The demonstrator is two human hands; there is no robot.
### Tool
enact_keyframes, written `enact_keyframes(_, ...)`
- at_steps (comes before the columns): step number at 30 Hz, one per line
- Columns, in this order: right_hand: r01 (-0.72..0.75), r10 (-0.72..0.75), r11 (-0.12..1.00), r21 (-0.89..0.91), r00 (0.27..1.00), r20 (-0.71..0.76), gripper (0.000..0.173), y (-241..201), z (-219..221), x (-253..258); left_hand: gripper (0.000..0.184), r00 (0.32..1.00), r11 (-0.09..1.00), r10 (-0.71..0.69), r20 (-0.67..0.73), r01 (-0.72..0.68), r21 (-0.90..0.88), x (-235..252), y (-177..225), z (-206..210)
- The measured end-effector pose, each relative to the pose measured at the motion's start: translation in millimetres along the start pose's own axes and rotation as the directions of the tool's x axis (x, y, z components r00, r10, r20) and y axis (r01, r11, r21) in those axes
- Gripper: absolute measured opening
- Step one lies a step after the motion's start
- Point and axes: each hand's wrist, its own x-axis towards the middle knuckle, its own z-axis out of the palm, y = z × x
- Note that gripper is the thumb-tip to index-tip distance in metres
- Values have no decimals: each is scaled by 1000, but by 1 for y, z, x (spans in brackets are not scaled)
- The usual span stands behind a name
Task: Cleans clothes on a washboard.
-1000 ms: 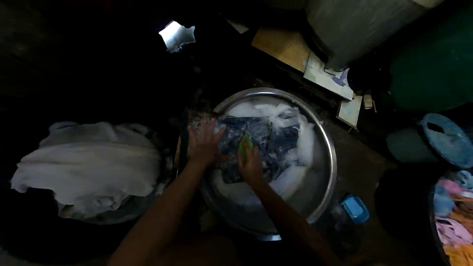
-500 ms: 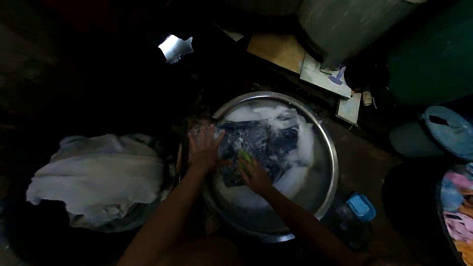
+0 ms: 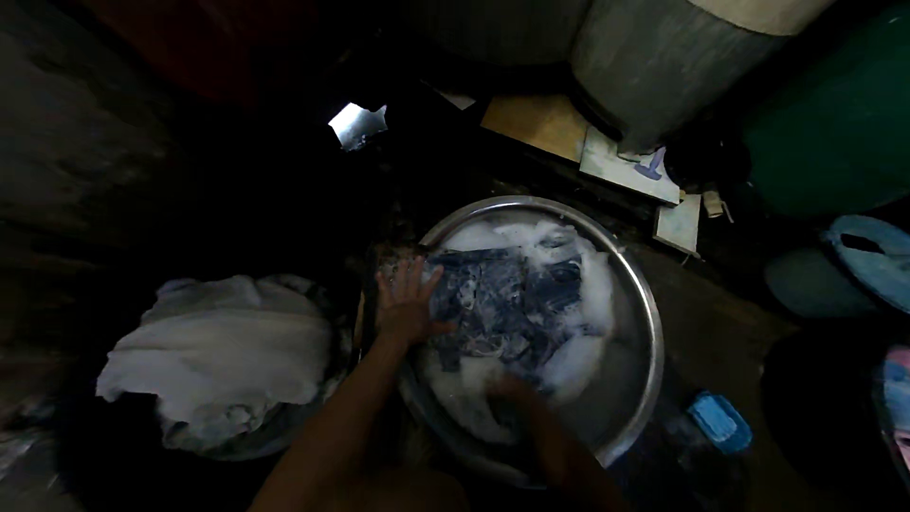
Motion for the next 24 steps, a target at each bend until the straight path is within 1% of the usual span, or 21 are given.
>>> enact_keyframes(1,123,-116,978,170,992,-51,45,-25,-7,-9,120,1000,1000,3,-5,-3,-1,1,-1,-1)
enact_keyframes(2,233,-211,915,329,972,-101,41,-52,-15,-22,118,1000,1000,13,-3,-13,-13,0,-1,-4)
enact_keyframes(3,311,-257,840,446,950,-178,39,-81,-24,-35,113,1000,999,27,-8,-27,-40,-4,0,-7)
enact_keyframes(4,392,-284,778,491,917,-281,40,-109,-33,-44,105,999,996,38,-34,-41,-84,-8,0,-8)
enact_keyframes(5,471,-304,757,452,867,-396,40,-137,-40,-46,97,997,992,29,-68,-37,-122,-13,1,-8)
enact_keyframes(6,516,-312,778,359,813,-491,41,-161,-44,-43,86,998,990,-12,-67,3,-143,-15,4,-9)
enact_keyframes(7,521,-335,823,227,767,-547,47,-178,-45,-36,79,999,992,-44,-11,42,-119,-15,4,-9)
enact_keyframes(8,480,-371,875,69,754,-542,57,-188,-46,-27,75,996,996,-62,67,66,-56,-12,5,-10)
enact_keyframes(10,338,-407,913,-228,771,-490,67,-174,-65,2,83,991,999,-48,123,48,-1,-8,5,-14)
enact_keyframes(11,257,-360,930,-262,776,-518,67,-148,-82,18,93,993,999,-34,116,33,9,-7,4,-13)
enact_keyframes(13,46,-173,978,-202,716,-676,67,-90,-134,39,108,999,1000,-19,51,19,-13,-1,3,-9)
enact_keyframes(15,-135,65,990,-32,660,-748,68,-58,-173,36,112,999,1000,-10,48,11,-13,1,3,-5)
enact_keyframes(16,-150,121,988,29,652,-749,70,-62,-181,31,113,999,1000,-13,46,14,-17,3,3,-5)
enact_keyframes(17,-107,107,993,48,660,-744,72,-78,-176,24,113,999,1000,-15,45,16,-21,4,3,-4)
enact_keyframes(18,-8,27,1000,29,668,-744,73,-103,-160,18,113,999,999,-17,49,18,-32,4,4,-4)
enact_keyframes(19,121,-97,992,-20,676,-730,75,-132,-135,13,113,998,999,-19,52,21,-40,4,3,-4)
enact_keyframes(20,233,-231,968,-91,696,-680,80,-158,-107,10,112,998,999,-25,63,27,-41,3,1,-4)
enact_keyframes(21,295,-337,940,-172,721,-605,83,-174,-84,10,109,997,999,-29,77,32,-40,2,1,-5)
enact_keyframes(22,299,-392,920,-254,736,-552,82,-174,-70,14,107,998,999,-18,68,21,-45,0,-1,-3)
enact_keyframes(23,260,-385,920,-293,737,-555,77,-160,-70,21,105,999,999,-2,45,4,-44,-2,-2,-1)
enact_keyframes(24,194,-325,942,-274,724,-609,72,-136,-86,28,108,1000,999,10,14,-10,-35,0,-3,0)
